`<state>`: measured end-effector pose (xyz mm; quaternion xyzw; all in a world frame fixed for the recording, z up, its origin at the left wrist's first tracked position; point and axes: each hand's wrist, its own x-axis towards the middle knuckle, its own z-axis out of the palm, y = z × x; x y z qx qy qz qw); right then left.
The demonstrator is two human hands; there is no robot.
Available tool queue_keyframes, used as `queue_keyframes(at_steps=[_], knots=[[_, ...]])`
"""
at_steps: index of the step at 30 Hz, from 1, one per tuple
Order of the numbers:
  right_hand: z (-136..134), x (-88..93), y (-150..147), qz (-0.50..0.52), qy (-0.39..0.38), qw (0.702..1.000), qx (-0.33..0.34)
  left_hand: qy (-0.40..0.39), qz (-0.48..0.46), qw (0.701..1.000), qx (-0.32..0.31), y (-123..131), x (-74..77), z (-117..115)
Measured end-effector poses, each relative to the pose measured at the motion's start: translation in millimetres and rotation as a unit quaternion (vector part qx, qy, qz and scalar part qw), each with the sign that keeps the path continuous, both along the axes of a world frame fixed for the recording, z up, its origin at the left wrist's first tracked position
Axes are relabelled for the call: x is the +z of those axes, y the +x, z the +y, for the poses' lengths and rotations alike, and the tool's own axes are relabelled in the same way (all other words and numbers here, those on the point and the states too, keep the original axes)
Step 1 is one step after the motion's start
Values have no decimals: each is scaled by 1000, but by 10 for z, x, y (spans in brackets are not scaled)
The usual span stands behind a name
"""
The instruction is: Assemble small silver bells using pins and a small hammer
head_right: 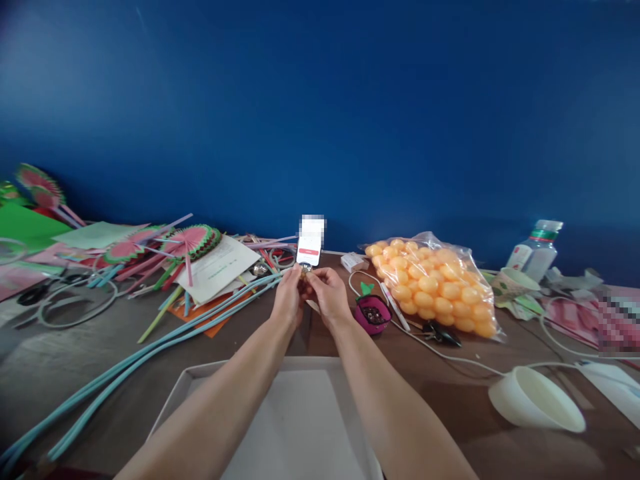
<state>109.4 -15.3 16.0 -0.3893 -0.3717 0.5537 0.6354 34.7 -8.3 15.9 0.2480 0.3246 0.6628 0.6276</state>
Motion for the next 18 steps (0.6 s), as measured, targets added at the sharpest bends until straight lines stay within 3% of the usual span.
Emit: queue_keyframes(at_steps=[11,18], knots=[[-7,10,13,7,29,1000,8,21,-12,1000,1,-6,5,4],[-26,41,31,31,17,999,20,-28,-44,998,-45,-31,34,11]])
